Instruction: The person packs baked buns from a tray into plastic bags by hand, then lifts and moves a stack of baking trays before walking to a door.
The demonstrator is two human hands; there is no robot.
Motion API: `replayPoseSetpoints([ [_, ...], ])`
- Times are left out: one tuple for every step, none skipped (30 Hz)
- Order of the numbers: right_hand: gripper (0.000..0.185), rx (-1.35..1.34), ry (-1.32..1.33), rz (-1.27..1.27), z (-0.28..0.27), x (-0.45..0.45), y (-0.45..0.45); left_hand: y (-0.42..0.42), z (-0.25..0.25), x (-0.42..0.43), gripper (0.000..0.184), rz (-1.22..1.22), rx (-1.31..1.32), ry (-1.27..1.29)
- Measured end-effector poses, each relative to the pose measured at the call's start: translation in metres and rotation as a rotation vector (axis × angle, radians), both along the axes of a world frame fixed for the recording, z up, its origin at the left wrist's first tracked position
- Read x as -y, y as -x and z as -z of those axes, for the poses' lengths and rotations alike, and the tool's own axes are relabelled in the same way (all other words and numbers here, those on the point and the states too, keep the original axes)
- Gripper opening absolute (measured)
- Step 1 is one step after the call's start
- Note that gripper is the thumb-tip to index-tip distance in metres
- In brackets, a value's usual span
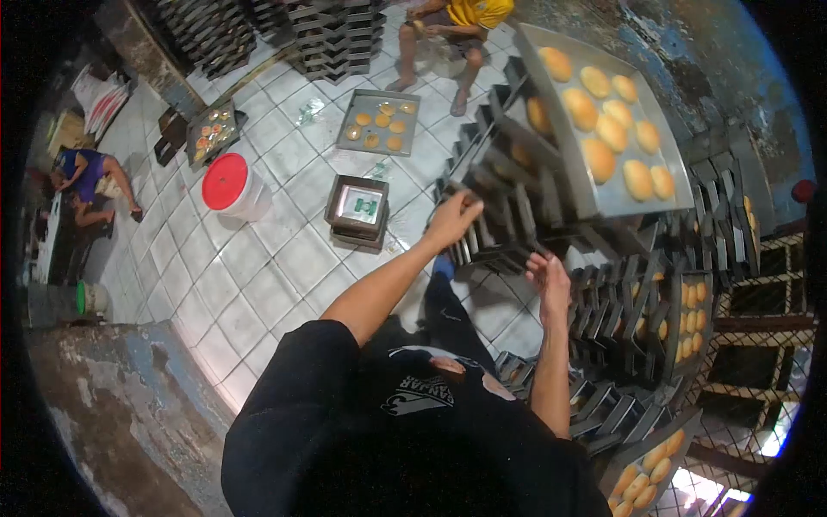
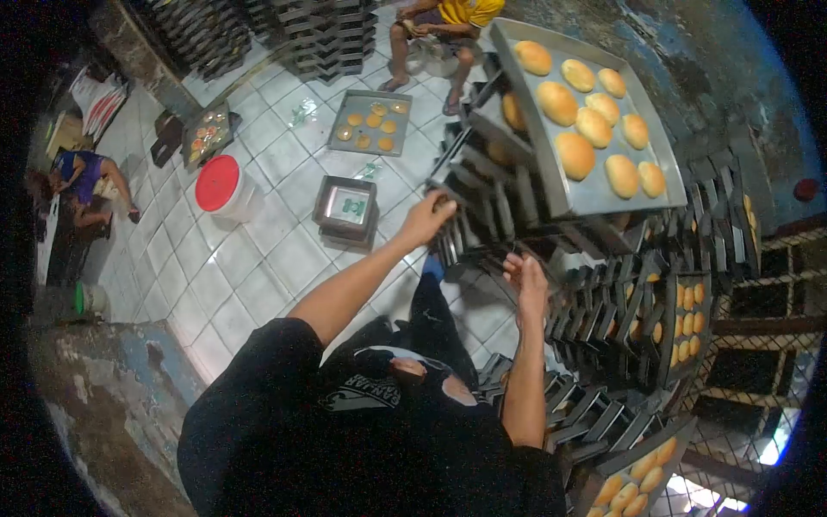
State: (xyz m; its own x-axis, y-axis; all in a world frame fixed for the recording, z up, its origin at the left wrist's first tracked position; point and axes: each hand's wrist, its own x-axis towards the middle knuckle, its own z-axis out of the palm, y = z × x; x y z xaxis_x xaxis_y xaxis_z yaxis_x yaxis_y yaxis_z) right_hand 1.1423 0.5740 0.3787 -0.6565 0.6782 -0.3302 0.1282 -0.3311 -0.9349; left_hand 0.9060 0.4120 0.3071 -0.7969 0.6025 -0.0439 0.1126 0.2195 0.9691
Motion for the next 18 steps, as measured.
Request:
replayPoseSetpoints([
  [0.047,0.061,-0.033,-0.061,0.01,0.005,-0.002,-0.006,0.006,0.017,0.062,0.045,0.04,0.017],
  [0.045,0.121,-0.068,-0.121,0.021,0.011,-0.005,-0.012,0.019,0.039,0.061,0.091,0.081,0.033],
  [0.039,0.147,-0.056,-0.136,0.031,0.019,-0.008,-0.014,0.046,0.061,0.063,0.07,0.043,0.149],
  [0.038,0.173,-0.024,-0.17,0.05,0.021,-0.016,-0.016,0.081,0.085,0.065,0.046,0.008,0.264],
  [0.039,0.194,0.007,-0.211,0.076,0.02,-0.026,-0.015,0.112,0.115,0.066,0.069,0.026,0.375],
  [0.033,0.252,-0.018,-0.172,0.102,0.021,-0.038,-0.014,0.137,0.146,0.067,0.072,0.047,0.49],
  [0.028,0.304,-0.04,-0.159,0.134,0.023,-0.05,-0.019,0.149,0.176,0.065,0.013,0.098,0.548],
  [0.027,0.335,-0.011,-0.189,0.176,0.015,-0.069,-0.024,0.158,0.21,0.064,-0.059,0.156,0.606],
  [0.04,0.436,-0.012,-0.361,0.235,-0.009,-0.098,-0.028,0.172,0.241,0.062,-0.132,0.154,0.629],
  [0.039,0.54,-0.032,-0.461,0.251,-0.019,-0.107,-0.035,0.186,0.267,0.06,-0.2,0.157,0.648],
  [0.039,0.633,-0.034,-0.518,0.253,-0.02,-0.114,-0.04,0.194,0.29,0.06,-0.27,0.172,0.659],
  [0.038,0.72,-0.04,-0.566,0.257,-0.027,-0.124,-0.044,0.2,0.307,0.057,-0.346,0.205,0.693],
  [0.038,0.773,-0.054,-0.613,0.255,-0.03,-0.125,-0.048,0.204,0.321,0.055,-0.411,0.237,0.726],
  [0.037,0.816,-0.069,-0.656,0.254,-0.033,-0.124,-0.055,0.203,0.331,0.055,-0.452,0.247,0.731],
  [0.037,0.841,-0.095,-0.702,0.253,-0.036,-0.119,-0.064,0.201,0.338,0.053,-0.553,0.304,0.655],
  [0.037,0.859,-0.123,-0.745,0.253,-0.04,-0.112,-0.073,0.201,0.341,0.051,-0.652,0.359,0.576],
  [0.036,0.867,-0.149,-0.786,0.254,-0.044,-0.104,-0.084,0.209,0.341,0.048,-0.712,0.369,0.553],
  [0.036,0.87,-0.18,-0.828,0.254,-0.048,-0.094,-0.094,0.223,0.342,0.049,-0.704,0.345,0.564],
])
